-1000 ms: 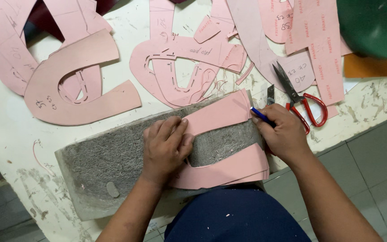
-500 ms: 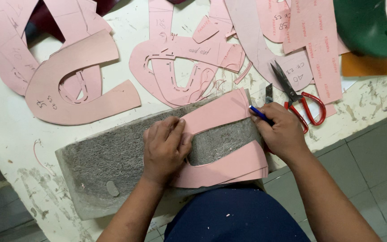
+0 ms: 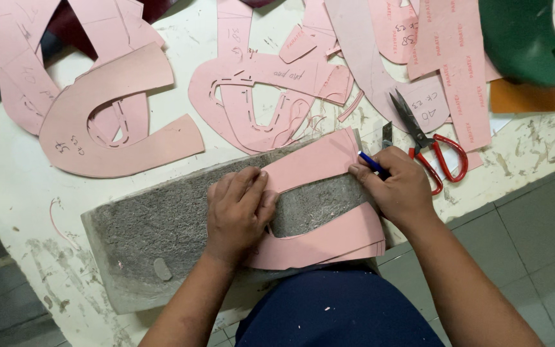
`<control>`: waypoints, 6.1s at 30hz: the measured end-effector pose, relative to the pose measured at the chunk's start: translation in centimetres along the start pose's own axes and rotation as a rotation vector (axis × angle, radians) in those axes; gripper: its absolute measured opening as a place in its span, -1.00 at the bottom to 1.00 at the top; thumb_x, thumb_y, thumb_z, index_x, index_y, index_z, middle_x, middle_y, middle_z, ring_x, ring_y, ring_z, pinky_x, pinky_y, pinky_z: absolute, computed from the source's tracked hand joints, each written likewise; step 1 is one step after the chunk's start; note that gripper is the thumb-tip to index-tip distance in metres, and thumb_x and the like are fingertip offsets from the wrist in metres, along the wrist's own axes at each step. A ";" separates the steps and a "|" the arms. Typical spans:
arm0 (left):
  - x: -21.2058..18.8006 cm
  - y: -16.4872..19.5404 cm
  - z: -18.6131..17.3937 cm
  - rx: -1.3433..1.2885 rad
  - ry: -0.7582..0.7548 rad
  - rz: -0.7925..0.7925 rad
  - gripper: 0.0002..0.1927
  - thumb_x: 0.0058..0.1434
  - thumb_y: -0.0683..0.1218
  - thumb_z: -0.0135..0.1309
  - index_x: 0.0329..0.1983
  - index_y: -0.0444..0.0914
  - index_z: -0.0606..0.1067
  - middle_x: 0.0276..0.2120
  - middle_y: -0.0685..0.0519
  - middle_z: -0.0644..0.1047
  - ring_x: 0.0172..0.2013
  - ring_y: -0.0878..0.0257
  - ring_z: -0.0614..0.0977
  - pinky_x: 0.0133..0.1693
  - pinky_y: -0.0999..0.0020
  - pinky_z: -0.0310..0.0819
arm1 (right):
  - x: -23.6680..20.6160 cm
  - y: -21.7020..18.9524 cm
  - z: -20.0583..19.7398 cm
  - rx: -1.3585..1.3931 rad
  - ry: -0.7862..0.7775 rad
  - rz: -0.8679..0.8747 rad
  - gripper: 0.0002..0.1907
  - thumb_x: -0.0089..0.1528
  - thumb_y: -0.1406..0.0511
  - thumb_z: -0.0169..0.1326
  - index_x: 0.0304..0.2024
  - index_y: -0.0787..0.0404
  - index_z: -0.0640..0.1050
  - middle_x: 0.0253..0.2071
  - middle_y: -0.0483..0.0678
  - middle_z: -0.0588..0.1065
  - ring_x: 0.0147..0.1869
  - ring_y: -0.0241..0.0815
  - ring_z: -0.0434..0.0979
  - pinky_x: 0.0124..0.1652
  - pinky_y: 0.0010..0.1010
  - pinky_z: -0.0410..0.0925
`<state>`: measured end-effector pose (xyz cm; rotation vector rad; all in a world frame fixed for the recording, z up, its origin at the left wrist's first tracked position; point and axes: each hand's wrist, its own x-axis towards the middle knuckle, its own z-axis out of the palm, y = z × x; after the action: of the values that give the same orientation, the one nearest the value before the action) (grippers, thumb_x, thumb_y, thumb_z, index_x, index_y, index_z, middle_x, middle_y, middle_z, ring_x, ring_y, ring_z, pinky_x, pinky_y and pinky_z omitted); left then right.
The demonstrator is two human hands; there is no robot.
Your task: The person aligns a stack of pink shoe-upper cutouts on a padded work block and traces a line along the edge with a blue pen. They then pick up red-handled scissors and trim along the marked edge, rotating the curved piece in their hands as they cut, and finally hold and bend the trimmed piece.
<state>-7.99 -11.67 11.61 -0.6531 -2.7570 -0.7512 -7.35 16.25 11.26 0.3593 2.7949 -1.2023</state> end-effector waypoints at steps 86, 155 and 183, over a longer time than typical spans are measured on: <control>-1.9 0.8 1.3 -0.092 0.040 -0.132 -0.66 0.21 -0.08 0.20 0.04 -0.27 0.56 0.15 -0.07 0.49 0.13 0.03 0.48 0.16 0.04 0.24 | 0.5 1.0 0.4 -0.082 -0.021 0.078 -0.69 0.22 0.19 0.32 -0.18 0.31 0.64 -0.31 -0.03 0.53 -0.28 -0.20 0.50 -0.24 -0.38 0.35; 4.7 5.9 6.8 -0.036 -0.037 0.070 -0.65 0.31 -0.01 0.15 0.15 -0.12 0.55 0.20 -0.03 0.45 0.18 0.09 0.44 0.22 0.14 0.21 | 1.2 1.2 -0.5 0.603 -0.027 -0.040 -0.73 0.40 0.34 0.02 0.09 0.38 0.50 -0.08 0.02 0.58 0.00 -0.25 0.63 0.00 -0.44 0.51; 4.4 5.8 6.4 -0.034 -0.032 0.074 -0.64 0.29 -0.04 0.16 0.15 -0.13 0.55 0.23 -0.03 0.44 0.22 0.08 0.40 0.24 0.16 0.18 | -2.4 0.1 -2.7 0.202 -0.020 -0.077 -0.82 0.31 0.35 0.08 -0.10 0.32 0.61 -0.24 -0.02 0.59 -0.21 -0.30 0.59 -0.18 -0.48 0.42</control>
<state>-9.73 -2.29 10.07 -0.7759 -2.7370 -0.7802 -4.96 17.82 13.49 0.2520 2.6998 -1.5015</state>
